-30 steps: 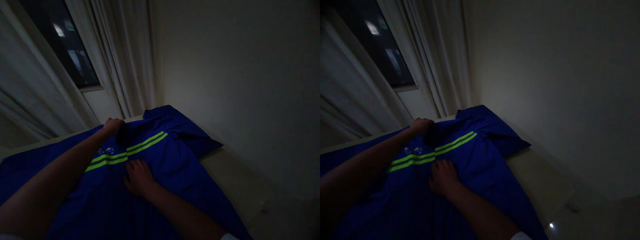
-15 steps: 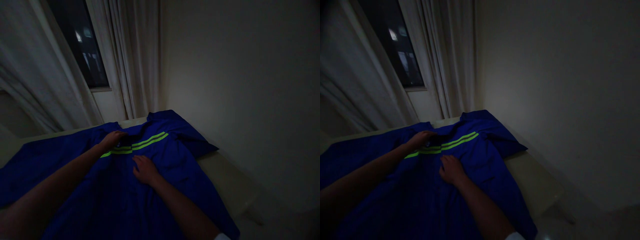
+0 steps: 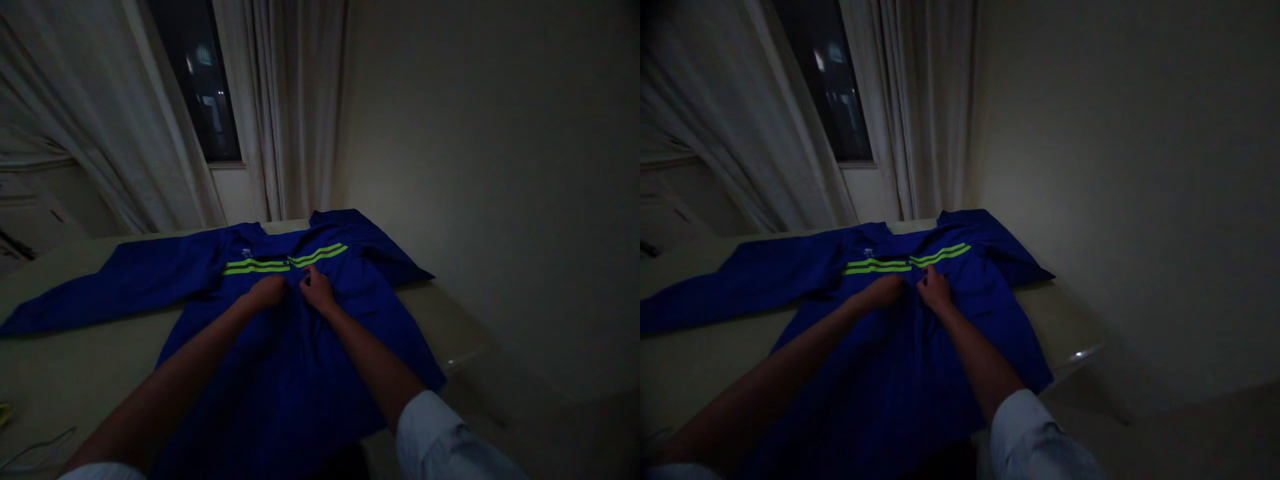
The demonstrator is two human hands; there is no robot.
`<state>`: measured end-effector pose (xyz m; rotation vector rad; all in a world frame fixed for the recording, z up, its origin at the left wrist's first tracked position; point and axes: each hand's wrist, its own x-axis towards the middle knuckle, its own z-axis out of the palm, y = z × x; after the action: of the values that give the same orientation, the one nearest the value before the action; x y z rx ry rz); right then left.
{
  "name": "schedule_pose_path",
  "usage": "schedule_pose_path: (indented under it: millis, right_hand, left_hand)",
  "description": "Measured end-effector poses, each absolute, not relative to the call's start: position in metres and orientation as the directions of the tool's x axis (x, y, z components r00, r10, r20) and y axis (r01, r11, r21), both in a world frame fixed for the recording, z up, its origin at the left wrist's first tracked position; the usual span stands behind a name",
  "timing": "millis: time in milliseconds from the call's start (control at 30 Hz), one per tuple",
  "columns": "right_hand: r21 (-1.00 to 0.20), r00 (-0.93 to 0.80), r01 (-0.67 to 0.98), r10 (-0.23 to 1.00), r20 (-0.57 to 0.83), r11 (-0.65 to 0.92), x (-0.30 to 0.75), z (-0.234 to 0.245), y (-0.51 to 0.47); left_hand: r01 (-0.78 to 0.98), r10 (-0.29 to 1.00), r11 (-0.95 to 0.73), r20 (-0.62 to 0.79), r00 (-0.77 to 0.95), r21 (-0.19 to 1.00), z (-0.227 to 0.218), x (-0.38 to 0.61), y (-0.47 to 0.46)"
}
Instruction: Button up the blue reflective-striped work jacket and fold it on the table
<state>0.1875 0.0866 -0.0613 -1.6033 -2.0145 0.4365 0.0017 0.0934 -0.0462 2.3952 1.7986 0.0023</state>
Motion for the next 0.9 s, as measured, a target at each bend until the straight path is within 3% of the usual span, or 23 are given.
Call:
schedule_pose_path:
  millis: [200, 333, 533, 767, 900]
  right_hand:
    - [-0.495, -0.137, 0.84, 0.97, 0.202, 0.222, 0.191, -0.057, 0.083]
    - [-0.547, -0.133, 0.807, 0.971, 0.197, 0.222, 0.187, -0.053, 0.093]
    - [-0.552, -0.273, 0.716, 0.9, 0.341, 0.427, 0.184, -0.068, 0.102]
    - [-0.533, -0.31, 0.684, 0.86, 0.405, 0.498, 0.181, -0.09, 0.103]
    - [-0.582, -0.267, 0.681, 0.891, 0.368, 0.445, 0.183, -0.091, 0.108]
  left_hand:
    - [0.976, 0.991, -0.123, -0.021, 0.129, 0.181, -0.044, 0.021, 0.058]
    - [0.977, 0.998, 0.004, 0.067, -0.018, 0.215, -0.042, 0.034, 0.055]
    - [0.97, 0.96, -0.104, 0.278, 0.04, 0.219, -0.064, 0.028, 0.057]
    - [0.957, 0.959, -0.129, 0.278, 0.053, 0.261, -0.078, 0.026, 0.065]
    - [0.952, 0.963, -0.126, 0.265, 0.049, 0.28, -0.077, 0.027, 0.065]
